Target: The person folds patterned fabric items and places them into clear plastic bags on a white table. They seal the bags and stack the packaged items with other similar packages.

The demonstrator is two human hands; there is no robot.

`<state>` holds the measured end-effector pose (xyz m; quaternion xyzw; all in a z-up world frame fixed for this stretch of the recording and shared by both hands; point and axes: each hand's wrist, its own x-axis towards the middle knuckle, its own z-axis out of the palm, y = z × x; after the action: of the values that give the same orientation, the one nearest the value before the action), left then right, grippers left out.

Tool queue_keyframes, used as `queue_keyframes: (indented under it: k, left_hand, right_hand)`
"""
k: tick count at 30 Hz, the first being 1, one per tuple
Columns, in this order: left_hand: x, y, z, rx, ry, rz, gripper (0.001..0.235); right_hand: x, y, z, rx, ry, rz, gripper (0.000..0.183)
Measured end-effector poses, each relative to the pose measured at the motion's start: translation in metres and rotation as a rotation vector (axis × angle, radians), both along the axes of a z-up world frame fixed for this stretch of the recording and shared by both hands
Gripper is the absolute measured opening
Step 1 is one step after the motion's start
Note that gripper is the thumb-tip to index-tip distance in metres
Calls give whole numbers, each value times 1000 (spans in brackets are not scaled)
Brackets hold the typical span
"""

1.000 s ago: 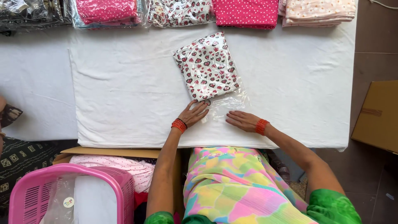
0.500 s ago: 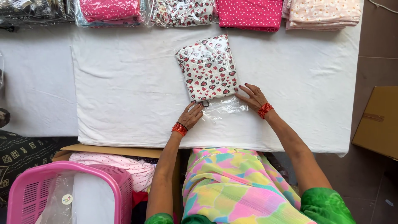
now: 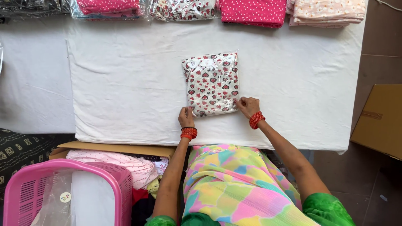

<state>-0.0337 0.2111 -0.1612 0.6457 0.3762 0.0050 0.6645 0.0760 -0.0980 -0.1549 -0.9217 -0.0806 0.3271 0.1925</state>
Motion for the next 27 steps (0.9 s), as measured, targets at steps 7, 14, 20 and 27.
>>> queue_keyframes:
  k: [7, 14, 20, 27]
  left_hand:
    - [32, 1, 30, 822, 146, -78, 40]
    - [28, 7, 14, 1246, 33, -468, 21]
    - [12, -29, 66, 1149, -633, -925, 45]
    - [59, -1, 101, 1270, -678, -886, 68]
  right_hand:
    - [-4, 34, 39, 171, -137, -390, 76]
    - [-3, 20, -65, 363, 205, -503, 41]
    - [15, 43, 17, 679, 663, -910, 26]
    - [29, 55, 58, 1035, 823, -874, 24]
